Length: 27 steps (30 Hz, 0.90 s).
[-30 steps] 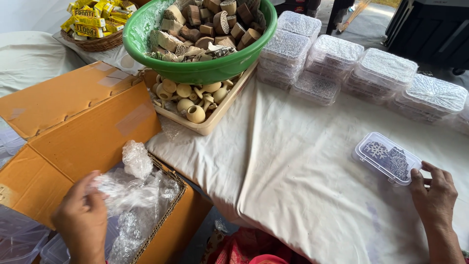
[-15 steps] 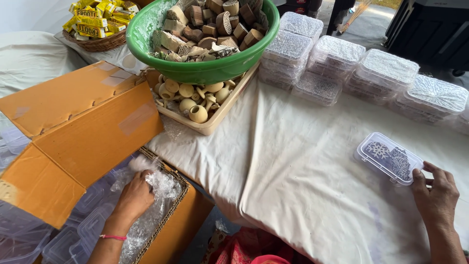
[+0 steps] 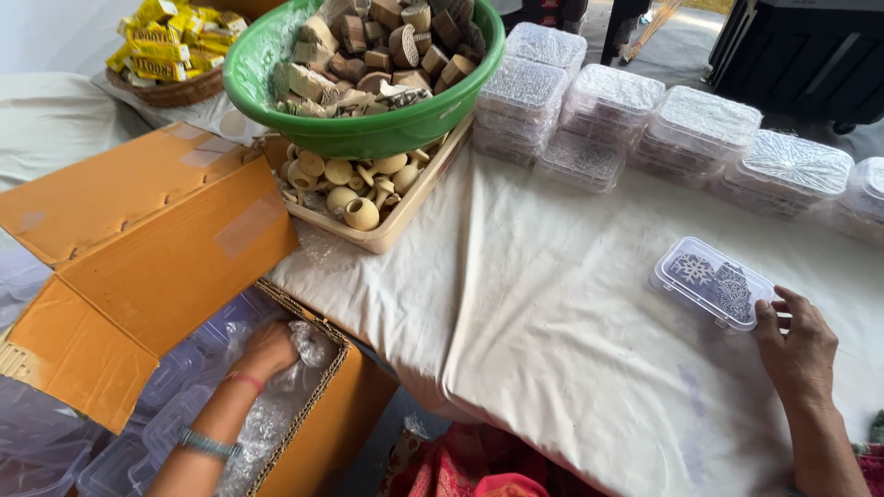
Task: The person wipes a clear plastic container with a cloth, places two decorative wooden pieces inside, and closes the lid. They then wrap the container in bubble wrap and secure it with tape.
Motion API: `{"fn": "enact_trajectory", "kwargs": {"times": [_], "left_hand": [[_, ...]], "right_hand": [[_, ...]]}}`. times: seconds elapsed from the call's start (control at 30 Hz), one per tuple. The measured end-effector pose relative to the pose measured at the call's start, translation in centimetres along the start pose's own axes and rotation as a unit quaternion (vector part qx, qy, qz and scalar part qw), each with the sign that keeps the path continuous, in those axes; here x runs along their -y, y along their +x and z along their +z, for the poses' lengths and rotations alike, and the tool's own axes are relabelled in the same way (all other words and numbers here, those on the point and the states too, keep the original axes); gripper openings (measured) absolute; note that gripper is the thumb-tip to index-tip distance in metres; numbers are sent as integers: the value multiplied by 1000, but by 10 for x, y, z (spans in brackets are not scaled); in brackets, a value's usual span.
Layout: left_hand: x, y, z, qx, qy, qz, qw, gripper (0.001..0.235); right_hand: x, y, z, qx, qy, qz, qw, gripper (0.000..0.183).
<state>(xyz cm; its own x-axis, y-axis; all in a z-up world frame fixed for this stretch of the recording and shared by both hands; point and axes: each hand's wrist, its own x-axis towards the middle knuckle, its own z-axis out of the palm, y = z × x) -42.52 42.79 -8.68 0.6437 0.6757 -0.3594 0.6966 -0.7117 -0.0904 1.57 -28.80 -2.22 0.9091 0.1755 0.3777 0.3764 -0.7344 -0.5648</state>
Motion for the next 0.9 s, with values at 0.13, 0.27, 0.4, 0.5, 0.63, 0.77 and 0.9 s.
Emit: {"fn": "enact_trajectory", "kwargs": {"times": [0.13,0.27,0.4,0.5,0.63,0.77,0.9], "left_hand": [[29,-59,-20,-96,-116,162,975,45],[-37,-193,-114,-174,-178,169,954,48],[-105,-224,-133,-239,-128,94,958,44],[-197,-219,-150,-285,-240,236,898,39],[-334,-190,-184,-271,-309,465,784,41],[-453,-135,-179,-187,-281,576,745,60],[-546,-82,-154,-129,-207,586,773,116]], "right_hand": [[3,-1,-1,7,10,6,1000,38],[4,1,4,7,-8,2,1000,37],[-14,6,20,-15,105,28,994,39],[-44,3,33,-32,142,2,989,41],[31,-16,-33,-8,-31,-33,999,49],[111,-88,-146,-1,53,-34,998,48],[115,-199,-225,-103,44,26,993,31]]}}
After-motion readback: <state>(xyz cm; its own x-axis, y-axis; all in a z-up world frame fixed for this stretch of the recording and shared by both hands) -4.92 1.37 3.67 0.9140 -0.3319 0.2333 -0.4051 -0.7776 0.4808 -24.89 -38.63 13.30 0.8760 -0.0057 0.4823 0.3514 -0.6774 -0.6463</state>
